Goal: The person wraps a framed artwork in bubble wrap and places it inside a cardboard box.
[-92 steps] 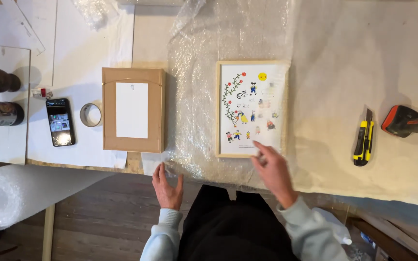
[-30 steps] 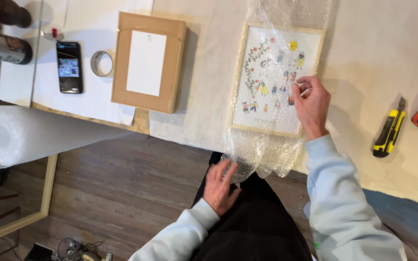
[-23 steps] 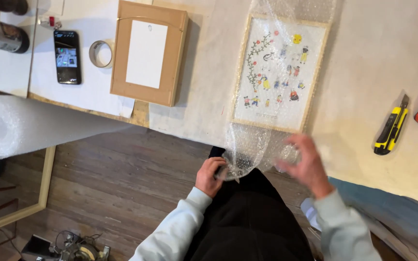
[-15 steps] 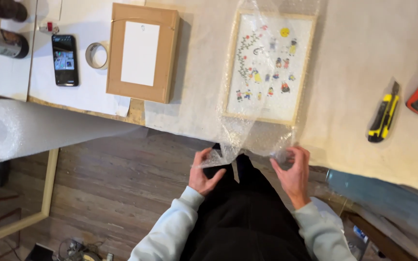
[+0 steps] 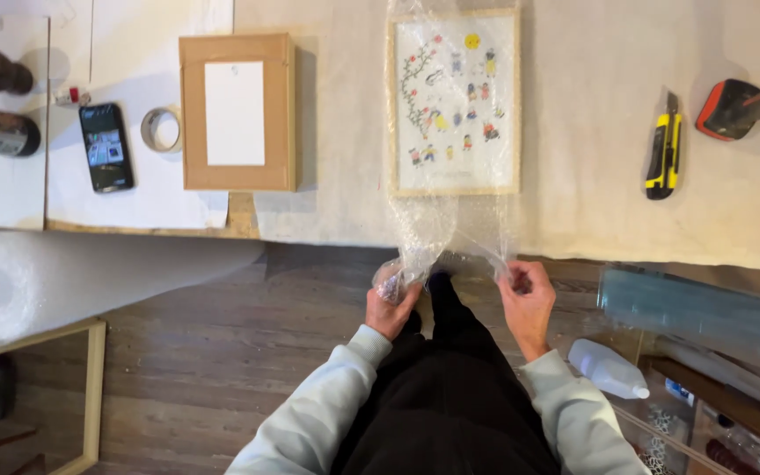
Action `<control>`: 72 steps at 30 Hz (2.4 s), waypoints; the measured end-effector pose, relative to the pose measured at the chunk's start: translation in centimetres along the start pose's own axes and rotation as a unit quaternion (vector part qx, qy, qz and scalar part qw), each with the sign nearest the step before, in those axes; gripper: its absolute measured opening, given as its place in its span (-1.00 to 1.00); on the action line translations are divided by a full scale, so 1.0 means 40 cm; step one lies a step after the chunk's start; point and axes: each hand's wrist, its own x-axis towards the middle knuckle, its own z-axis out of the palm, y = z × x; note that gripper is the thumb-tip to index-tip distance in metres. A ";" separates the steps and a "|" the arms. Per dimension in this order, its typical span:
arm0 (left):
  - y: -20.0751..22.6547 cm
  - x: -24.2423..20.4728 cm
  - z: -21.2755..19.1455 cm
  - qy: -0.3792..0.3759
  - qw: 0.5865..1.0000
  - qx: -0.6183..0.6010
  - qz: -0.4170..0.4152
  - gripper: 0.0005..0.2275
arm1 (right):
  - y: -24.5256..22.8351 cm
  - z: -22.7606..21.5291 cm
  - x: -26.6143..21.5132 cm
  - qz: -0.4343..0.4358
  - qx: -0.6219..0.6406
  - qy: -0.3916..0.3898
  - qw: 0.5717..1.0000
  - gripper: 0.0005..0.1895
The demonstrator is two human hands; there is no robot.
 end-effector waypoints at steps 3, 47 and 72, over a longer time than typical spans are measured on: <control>-0.039 -0.016 0.011 0.029 0.998 -0.030 -0.036 -0.74 | 0.033 0.039 -0.011 0.076 0.118 0.053 0.989 -0.81; 0.012 0.280 0.098 -0.122 0.898 0.271 0.324 -0.66 | -0.046 -0.154 0.081 0.187 0.047 -0.157 0.968 -0.53; -0.013 0.375 0.054 0.103 0.954 0.281 -0.029 -0.19 | -0.124 0.017 0.399 0.001 -0.141 -0.087 0.986 -0.29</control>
